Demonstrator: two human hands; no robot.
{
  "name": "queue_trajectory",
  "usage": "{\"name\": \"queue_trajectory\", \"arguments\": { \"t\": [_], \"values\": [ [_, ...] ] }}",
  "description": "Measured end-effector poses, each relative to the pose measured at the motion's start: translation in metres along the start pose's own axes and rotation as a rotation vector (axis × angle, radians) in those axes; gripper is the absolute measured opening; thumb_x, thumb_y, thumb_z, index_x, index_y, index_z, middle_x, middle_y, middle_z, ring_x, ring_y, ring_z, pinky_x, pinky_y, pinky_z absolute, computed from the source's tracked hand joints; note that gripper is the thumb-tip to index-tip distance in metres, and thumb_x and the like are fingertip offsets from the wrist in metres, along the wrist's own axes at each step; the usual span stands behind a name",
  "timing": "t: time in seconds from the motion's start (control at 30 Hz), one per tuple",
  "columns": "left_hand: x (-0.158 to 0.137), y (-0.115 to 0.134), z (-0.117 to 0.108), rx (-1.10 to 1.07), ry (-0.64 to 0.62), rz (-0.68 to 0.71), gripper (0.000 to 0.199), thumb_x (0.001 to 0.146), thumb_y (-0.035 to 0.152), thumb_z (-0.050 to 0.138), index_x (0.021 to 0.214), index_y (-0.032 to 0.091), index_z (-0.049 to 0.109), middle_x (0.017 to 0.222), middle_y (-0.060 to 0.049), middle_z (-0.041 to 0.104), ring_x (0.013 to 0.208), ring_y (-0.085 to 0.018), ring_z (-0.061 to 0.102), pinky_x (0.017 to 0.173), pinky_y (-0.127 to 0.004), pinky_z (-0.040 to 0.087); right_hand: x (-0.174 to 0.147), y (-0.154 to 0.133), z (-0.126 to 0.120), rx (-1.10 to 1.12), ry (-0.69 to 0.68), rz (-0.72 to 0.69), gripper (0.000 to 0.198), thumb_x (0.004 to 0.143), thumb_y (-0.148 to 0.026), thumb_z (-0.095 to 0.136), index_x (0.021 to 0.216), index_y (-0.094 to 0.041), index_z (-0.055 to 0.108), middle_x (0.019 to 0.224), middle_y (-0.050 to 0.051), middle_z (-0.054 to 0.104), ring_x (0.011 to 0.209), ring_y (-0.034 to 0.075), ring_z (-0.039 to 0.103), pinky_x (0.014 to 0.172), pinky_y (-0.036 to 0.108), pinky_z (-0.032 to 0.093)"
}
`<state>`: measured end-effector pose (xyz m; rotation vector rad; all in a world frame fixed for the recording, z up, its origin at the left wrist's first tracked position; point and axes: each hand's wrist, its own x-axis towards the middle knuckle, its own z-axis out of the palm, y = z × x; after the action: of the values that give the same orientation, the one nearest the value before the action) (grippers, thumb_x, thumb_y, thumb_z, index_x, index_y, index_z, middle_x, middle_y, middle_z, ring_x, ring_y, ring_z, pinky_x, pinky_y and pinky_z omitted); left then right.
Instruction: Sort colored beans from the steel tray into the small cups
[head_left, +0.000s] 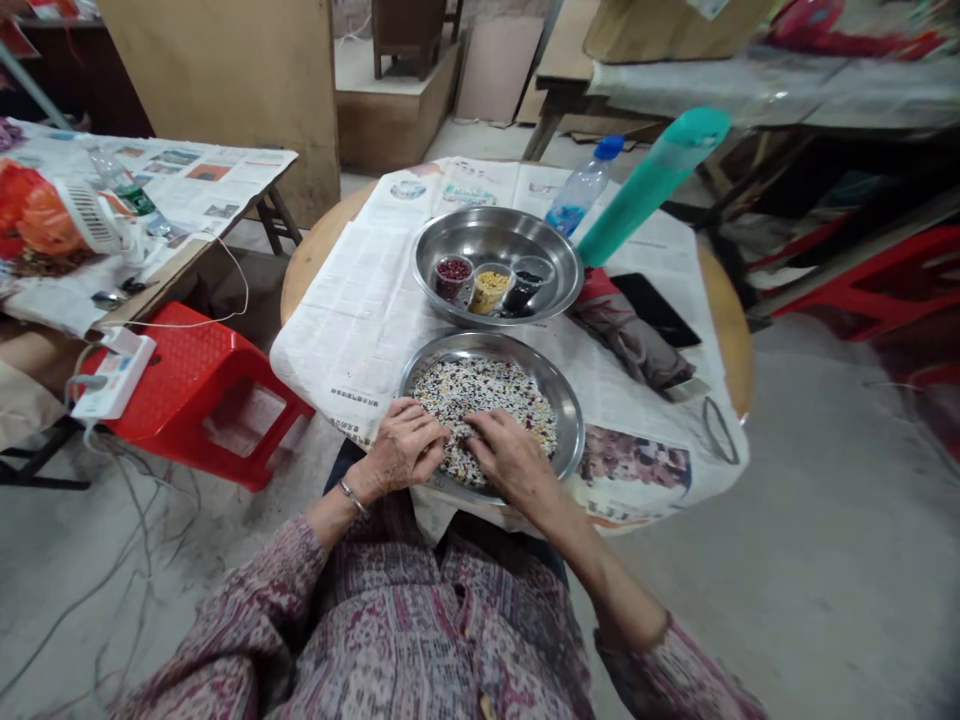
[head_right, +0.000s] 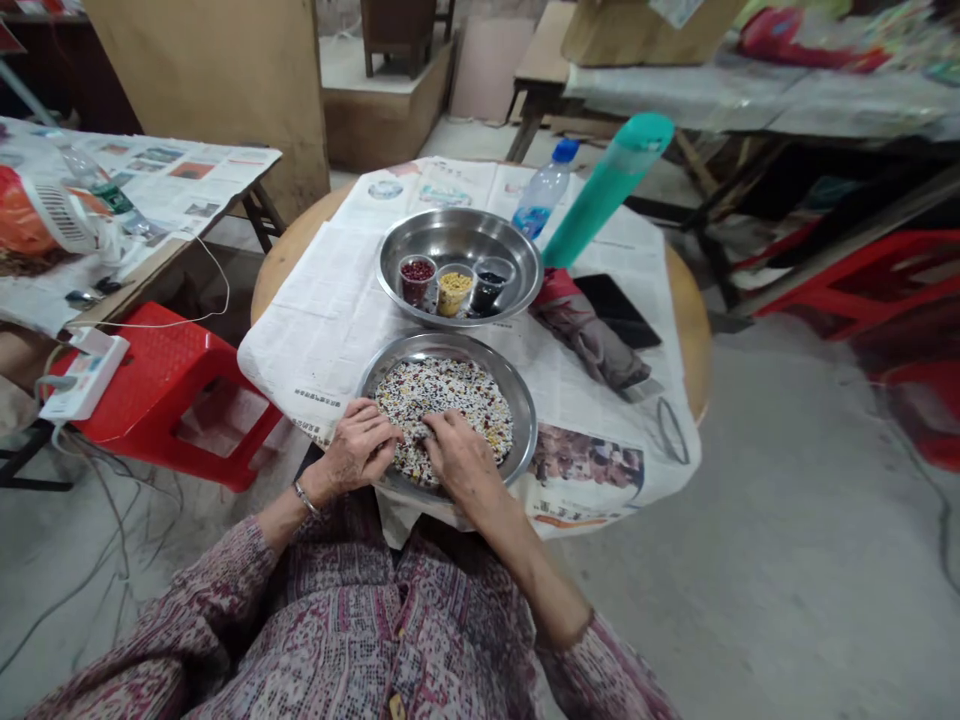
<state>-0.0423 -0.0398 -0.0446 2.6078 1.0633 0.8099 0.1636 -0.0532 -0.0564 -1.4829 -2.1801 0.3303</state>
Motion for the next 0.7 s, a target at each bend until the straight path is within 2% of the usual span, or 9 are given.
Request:
{"name": "queue_trajectory", "arguments": {
  "t": [0.1,0.2,0.3,0.37,0.43,0.53,0.7],
  "values": [
    [-0.001,0.0,0.0,-0.009,0.015,0.007,0.023,0.093,0.019,0.042,0.088,0.02,0.064,0.077,-0.002,0.067,0.08,-0.017,0.061,0.1,-0.039,0.042,0.028,0.004,0.012,0.089,0.041,-0.009,0.021,0.086,-0.012,0.052,0.097,-0.02,0.068,0.094,0.007,0.069,0.087,0.021,0.065,0.082,0.035,0.051],
    [-0.002,-0.002,0.002,-0.015,0.033,0.018,0.021,0.092,0.019,0.042,0.088,0.02,0.063,0.077,-0.002,0.067,0.079,-0.017,0.06,0.098,-0.038,0.043,0.05,0.0,0.013,0.14,0.033,-0.067,0.021,0.086,-0.011,0.053,0.096,-0.019,0.069,0.094,0.006,0.072,0.089,0.021,0.065,0.085,0.035,0.051],
    [-0.003,-0.003,0.005,-0.017,0.086,0.04,0.019,0.091,0.019,0.044,0.082,0.02,0.061,0.076,-0.003,0.066,0.08,-0.018,0.06,0.095,-0.038,0.044,0.063,-0.011,0.006,0.079,-0.076,-0.269,0.017,0.089,-0.018,0.058,0.1,-0.02,0.071,0.101,0.008,0.072,0.099,0.023,0.061,0.09,0.037,0.049],
    [-0.003,-0.005,0.008,-0.028,0.137,0.061,0.017,0.089,0.019,0.046,0.08,0.02,0.061,0.077,-0.003,0.067,0.08,-0.018,0.06,0.093,-0.038,0.045,0.069,-0.015,0.001,-0.022,-0.131,-0.394,0.019,0.09,-0.024,0.061,0.106,-0.02,0.071,0.115,0.01,0.068,0.112,0.027,0.055,0.098,0.042,0.046],
    [-0.003,-0.005,0.009,-0.048,0.169,0.077,0.016,0.089,0.018,0.047,0.082,0.019,0.061,0.078,-0.003,0.067,0.078,-0.018,0.059,0.091,-0.038,0.045,0.075,-0.014,-0.002,-0.118,-0.151,-0.448,0.025,0.091,-0.028,0.061,0.113,-0.02,0.069,0.128,0.012,0.063,0.122,0.03,0.049,0.103,0.047,0.042],
    [-0.002,-0.005,0.008,-0.074,0.177,0.096,0.016,0.092,0.016,0.047,0.087,0.018,0.062,0.074,-0.002,0.067,0.074,-0.017,0.058,0.089,-0.038,0.044,0.081,0.001,-0.004,-0.213,-0.146,-0.405,0.029,0.094,-0.032,0.056,0.117,-0.018,0.066,0.13,0.014,0.061,0.122,0.031,0.048,0.103,0.048,0.041],
    [-0.002,-0.004,0.005,-0.098,0.168,0.084,0.018,0.099,0.016,0.045,0.095,0.017,0.062,0.075,-0.002,0.068,0.07,-0.015,0.058,0.089,-0.036,0.043,0.073,0.036,-0.015,-0.329,-0.099,-0.15,0.027,0.096,-0.029,0.049,0.108,-0.016,0.068,0.12,0.016,0.065,0.109,0.03,0.055,0.092,0.044,0.046]
  ]
}}
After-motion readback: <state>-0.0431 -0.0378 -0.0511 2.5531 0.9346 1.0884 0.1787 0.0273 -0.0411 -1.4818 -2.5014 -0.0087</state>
